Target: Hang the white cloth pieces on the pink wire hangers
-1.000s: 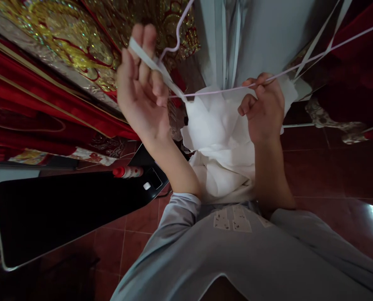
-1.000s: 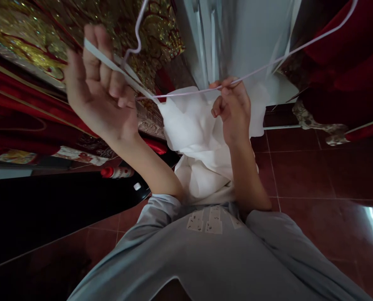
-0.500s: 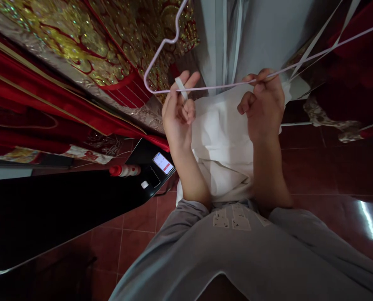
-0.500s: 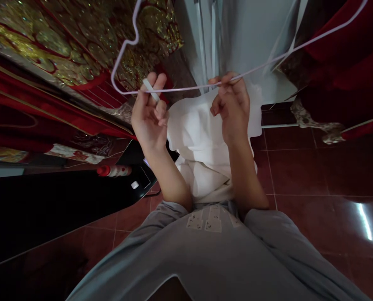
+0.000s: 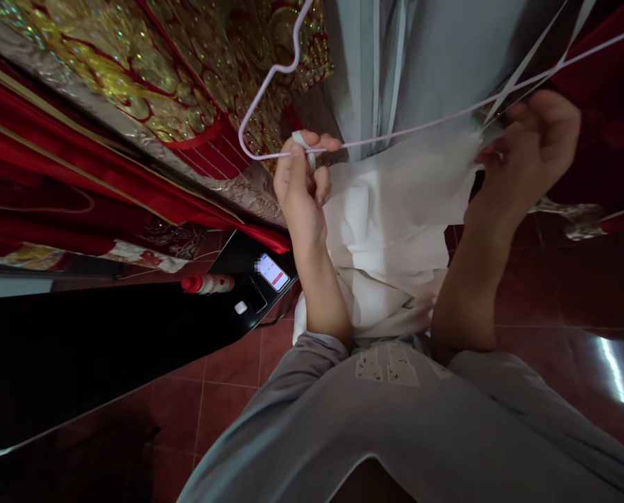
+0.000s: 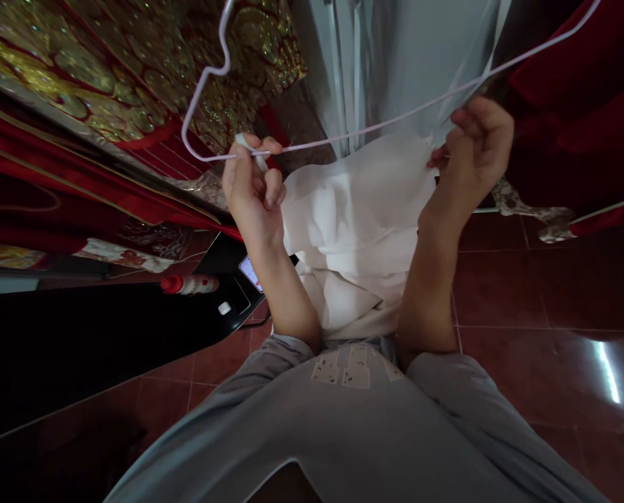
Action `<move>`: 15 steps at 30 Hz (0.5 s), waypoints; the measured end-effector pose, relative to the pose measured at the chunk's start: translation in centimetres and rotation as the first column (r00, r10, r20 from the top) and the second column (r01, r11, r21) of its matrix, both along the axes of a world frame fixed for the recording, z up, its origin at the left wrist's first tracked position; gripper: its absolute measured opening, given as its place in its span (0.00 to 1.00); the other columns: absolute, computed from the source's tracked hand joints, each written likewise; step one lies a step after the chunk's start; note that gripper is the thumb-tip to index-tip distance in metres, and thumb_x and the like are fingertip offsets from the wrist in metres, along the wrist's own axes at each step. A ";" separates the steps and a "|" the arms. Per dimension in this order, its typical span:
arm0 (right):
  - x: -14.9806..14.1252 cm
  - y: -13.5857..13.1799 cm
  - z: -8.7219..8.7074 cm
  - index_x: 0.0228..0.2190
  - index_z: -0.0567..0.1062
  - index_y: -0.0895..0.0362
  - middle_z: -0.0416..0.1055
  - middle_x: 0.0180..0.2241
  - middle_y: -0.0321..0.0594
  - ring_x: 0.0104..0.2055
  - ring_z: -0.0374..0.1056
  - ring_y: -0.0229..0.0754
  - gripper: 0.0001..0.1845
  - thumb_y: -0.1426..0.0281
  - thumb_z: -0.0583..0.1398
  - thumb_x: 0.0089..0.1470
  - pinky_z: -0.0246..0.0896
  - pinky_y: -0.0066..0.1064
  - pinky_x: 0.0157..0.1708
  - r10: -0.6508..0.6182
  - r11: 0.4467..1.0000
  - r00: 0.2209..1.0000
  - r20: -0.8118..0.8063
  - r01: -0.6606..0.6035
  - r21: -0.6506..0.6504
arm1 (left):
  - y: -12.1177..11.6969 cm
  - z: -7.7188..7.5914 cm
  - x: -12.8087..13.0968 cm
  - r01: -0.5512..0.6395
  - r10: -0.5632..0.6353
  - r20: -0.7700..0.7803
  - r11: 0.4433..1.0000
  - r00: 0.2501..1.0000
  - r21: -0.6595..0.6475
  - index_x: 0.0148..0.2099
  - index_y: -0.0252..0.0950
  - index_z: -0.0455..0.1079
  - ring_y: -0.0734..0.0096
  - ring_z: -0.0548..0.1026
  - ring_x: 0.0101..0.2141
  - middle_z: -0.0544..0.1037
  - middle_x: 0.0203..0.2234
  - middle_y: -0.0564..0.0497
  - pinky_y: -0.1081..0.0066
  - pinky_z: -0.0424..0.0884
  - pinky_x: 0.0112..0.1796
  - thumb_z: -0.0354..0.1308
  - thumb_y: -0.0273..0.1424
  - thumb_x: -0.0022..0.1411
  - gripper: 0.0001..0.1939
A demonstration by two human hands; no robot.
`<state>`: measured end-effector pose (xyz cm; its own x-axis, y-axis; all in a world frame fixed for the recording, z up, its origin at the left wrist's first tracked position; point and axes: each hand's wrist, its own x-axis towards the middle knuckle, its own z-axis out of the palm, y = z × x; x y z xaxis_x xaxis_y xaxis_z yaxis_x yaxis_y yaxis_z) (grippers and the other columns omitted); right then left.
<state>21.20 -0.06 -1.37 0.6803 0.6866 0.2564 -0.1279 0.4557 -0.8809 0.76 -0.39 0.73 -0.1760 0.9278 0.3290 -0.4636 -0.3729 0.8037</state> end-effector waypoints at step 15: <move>1.4 -0.3 2.5 0.22 0.64 0.62 0.60 0.19 0.33 0.18 0.54 0.26 0.09 0.71 0.57 0.50 0.42 0.21 0.18 0.138 0.984 0.951 0.276 -0.164 0.073 | 1.0 -0.3 -0.4 -0.037 0.037 -0.017 0.999 0.999 0.012 0.35 0.36 0.65 0.80 0.45 0.12 0.73 0.28 0.50 0.74 0.38 0.15 0.36 0.24 0.74 0.19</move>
<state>22.57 -0.40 1.11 0.4676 0.7397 0.4840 0.0345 0.5319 -0.8461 0.36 0.58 0.42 -0.2043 0.9167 0.3433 -0.4354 -0.3992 0.8069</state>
